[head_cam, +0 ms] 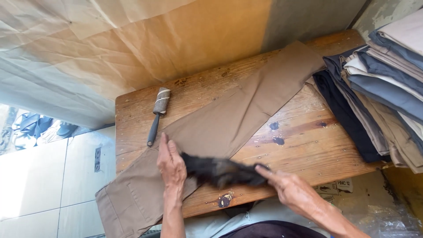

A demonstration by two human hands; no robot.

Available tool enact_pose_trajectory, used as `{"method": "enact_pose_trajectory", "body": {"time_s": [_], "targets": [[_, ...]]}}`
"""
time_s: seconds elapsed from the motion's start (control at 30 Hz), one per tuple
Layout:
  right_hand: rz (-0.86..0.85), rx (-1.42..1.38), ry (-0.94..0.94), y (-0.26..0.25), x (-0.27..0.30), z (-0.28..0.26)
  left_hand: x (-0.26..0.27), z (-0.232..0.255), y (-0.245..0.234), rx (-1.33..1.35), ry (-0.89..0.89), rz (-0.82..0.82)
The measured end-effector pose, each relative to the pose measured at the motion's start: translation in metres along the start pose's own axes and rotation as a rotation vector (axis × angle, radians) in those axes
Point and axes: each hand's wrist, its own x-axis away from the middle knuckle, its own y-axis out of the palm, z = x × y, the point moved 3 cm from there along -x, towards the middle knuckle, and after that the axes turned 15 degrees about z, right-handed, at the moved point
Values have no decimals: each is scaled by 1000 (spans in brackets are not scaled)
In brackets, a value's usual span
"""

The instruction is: Using a lint roller and feather duster to remove debris from khaki trousers before folding them.

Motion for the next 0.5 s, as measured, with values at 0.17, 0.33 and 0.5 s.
{"method": "enact_pose_trajectory", "body": {"time_s": [0.17,0.33,0.5], "targets": [[314,35,119,1,-32,2,11,-19,-65,-95,16,173],[-155,-213,-290,21,-32,-57,22,-45,-98,-43,-16,312],[266,-106,205,12,-59,-42,22,-58,-131,-143,-30,369]]}}
